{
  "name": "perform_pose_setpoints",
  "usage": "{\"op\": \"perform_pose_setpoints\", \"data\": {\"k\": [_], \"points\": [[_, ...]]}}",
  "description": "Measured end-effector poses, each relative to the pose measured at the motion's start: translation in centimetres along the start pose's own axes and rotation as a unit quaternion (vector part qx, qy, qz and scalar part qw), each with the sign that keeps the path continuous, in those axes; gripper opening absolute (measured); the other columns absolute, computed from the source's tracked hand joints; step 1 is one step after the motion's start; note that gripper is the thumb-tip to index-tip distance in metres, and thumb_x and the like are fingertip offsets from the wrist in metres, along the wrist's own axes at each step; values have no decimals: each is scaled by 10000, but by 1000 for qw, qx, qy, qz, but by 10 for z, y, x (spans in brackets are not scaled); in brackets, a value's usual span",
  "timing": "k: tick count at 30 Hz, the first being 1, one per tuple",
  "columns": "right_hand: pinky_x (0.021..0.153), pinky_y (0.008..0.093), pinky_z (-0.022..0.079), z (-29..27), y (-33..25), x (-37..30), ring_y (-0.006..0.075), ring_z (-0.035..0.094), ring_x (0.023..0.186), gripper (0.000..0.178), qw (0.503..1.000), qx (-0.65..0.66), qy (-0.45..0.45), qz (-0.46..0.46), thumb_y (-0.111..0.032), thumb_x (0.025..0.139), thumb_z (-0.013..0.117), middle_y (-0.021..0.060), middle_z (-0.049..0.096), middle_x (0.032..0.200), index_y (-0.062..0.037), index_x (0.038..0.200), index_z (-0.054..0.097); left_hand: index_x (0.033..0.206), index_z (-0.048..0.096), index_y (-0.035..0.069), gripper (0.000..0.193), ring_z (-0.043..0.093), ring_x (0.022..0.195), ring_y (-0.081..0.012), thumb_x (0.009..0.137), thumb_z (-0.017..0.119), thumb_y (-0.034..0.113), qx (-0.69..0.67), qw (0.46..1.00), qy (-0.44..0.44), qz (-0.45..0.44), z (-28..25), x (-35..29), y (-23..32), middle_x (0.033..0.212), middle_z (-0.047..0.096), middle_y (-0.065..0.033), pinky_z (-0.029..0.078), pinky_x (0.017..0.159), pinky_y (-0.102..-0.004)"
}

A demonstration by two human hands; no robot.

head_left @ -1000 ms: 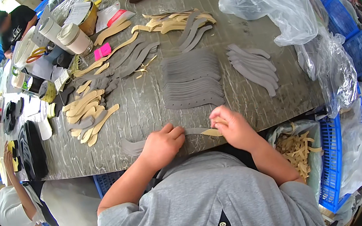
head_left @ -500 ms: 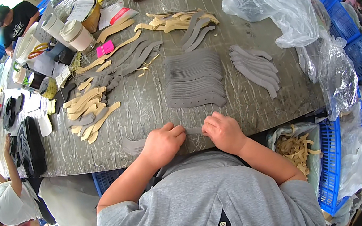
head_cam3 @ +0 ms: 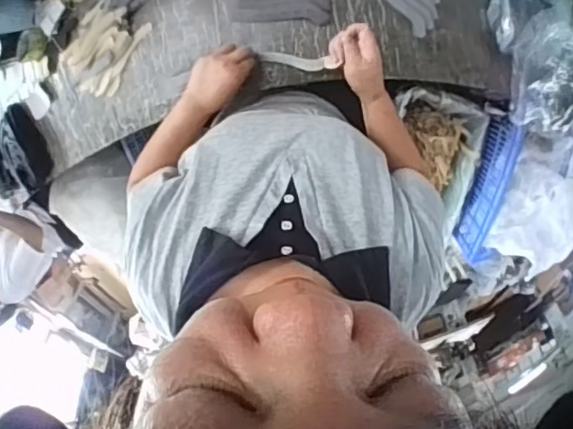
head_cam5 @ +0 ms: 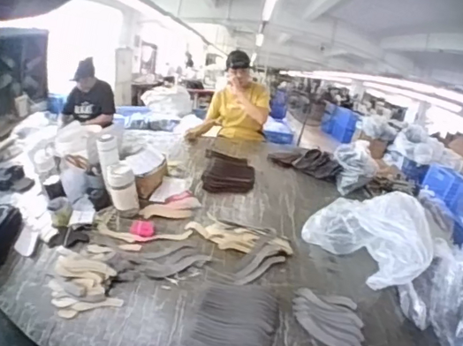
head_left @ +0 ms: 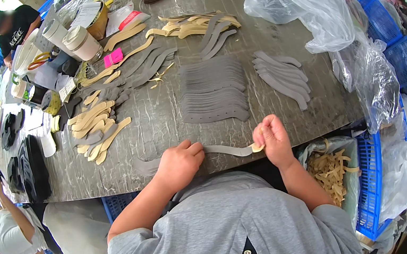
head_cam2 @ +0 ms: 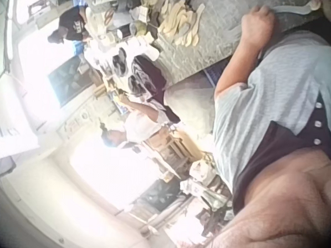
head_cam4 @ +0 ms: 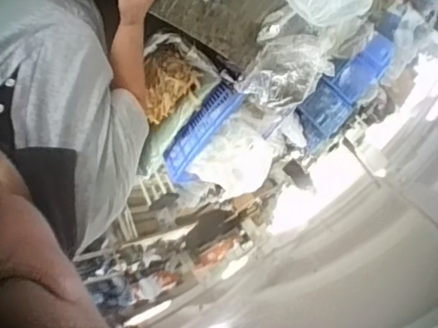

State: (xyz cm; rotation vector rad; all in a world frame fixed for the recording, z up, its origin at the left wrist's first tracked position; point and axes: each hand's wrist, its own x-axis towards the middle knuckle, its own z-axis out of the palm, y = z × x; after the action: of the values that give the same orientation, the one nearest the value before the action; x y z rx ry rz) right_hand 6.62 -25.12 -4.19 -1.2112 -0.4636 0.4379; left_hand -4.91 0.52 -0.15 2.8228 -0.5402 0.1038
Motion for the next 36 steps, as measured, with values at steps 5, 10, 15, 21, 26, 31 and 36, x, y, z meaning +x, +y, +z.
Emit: {"op": "perform_pose_setpoints", "data": {"k": [5,10,15,21,26,31,36], "points": [[505,232,311,-58,-32,-24,75,365,567,51,988,61,133,49,-78,1011,478,-17,405,669,-75,1055,453,884,670,62,183,607,824,-208,723,603,117,-4,1000,-16,0,-1,1,-1,991,639,-2,537,618,-336],[546,256,381,-200,-70,-126,108,497,602,74,906,-292,75,298,-100,923,595,4,540,704,-50,872,615,896,676,60,196,612,828,-209,720,601,106,-2,1000,-16,7,-4,1,0,1004,645,-5,540,619,-333],[674,287,469,-148,-88,-121,174,589,705,79,719,-668,132,144,-67,801,700,66,601,757,-13,823,647,914,684,67,216,622,850,-209,716,605,104,-8,1000,5,-2,-3,0,0,1027,651,-7,549,623,-331],[708,357,485,-23,-62,-26,276,608,790,106,906,-416,-53,-60,-44,768,735,105,620,837,-23,822,646,912,674,80,210,624,858,-208,714,613,112,7,1000,-1,9,-2,4,-4,1054,653,3,552,622,-332],[708,373,460,-14,-30,2,239,583,779,100,845,-489,-166,-138,-111,731,753,14,603,784,-85,778,670,894,650,88,184,602,853,-208,715,626,120,-3,1000,1,5,-3,5,-3,1041,626,10,542,620,-339],[684,368,446,-19,-23,3,207,576,783,94,826,-494,-193,-190,-129,727,745,-14,606,794,-124,768,661,885,643,88,171,596,849,-209,718,630,120,-16,1000,12,-5,1,4,-4,1051,615,9,540,629,-345],[677,360,443,-22,-18,1,199,559,783,94,783,-523,-224,-251,-117,740,690,-24,584,814,-140,810,631,890,648,86,175,603,855,-212,717,629,103,-12,1000,7,-12,3,4,-5,1057,616,8,547,642,-342]]}}
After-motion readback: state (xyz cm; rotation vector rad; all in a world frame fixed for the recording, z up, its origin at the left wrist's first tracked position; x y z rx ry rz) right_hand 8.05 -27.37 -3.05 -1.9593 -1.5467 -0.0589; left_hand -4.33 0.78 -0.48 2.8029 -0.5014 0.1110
